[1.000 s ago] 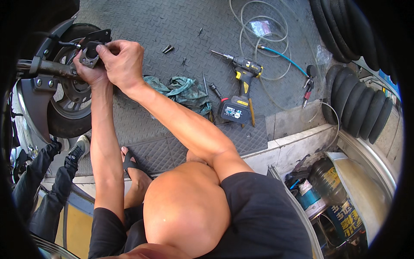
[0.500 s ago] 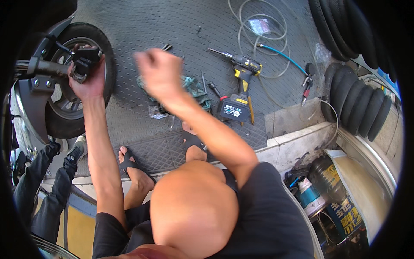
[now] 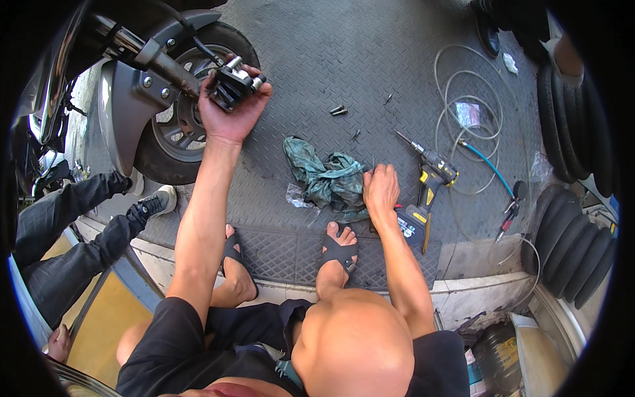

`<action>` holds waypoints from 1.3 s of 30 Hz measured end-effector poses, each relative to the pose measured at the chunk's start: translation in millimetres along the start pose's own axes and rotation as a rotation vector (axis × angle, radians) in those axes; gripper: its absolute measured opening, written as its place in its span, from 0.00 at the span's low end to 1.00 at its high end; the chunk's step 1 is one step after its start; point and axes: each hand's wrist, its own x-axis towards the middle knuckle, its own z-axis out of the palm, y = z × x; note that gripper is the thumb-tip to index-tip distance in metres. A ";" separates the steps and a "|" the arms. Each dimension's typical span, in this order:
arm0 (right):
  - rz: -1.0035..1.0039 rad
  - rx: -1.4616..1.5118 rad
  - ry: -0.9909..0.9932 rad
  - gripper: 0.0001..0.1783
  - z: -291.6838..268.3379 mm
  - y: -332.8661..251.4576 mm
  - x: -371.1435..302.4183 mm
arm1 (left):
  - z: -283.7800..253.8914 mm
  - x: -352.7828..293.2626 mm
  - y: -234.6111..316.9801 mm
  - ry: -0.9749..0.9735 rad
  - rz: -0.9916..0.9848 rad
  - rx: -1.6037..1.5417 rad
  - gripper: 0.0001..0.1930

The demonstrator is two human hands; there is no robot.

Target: The person removes the brake caliper from a motorcycle front wheel, cleans the area with a cloth, and uses a screwdriver and impact driver to adjust and reattach components. The person then retrieves brake pads from a basket and prepares them for installation.

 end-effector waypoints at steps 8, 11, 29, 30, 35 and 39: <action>-0.058 0.796 -0.011 0.10 -117.3 -107.3 60.9 | 0.6 2.4 -2.9 0.107 0.103 0.155 0.25; -0.422 0.634 -0.061 0.10 -144.0 -160.6 79.1 | 3.5 0.9 -3.4 0.168 0.188 0.222 0.25; -0.712 -0.172 0.162 0.06 -132.9 -232.2 114.5 | 0.1 6.8 -2.9 0.348 0.491 0.788 0.22; -0.743 -0.150 0.129 0.06 -136.2 -231.3 120.9 | 2.3 3.4 0.6 0.351 0.478 0.784 0.22; -0.910 0.056 -0.005 0.11 -142.4 -206.2 167.2 | 6.6 2.4 1.0 0.288 0.394 0.681 0.22; -1.003 0.150 0.052 0.19 -131.6 -196.9 179.9 | 10.8 -1.7 1.7 0.282 0.369 0.692 0.22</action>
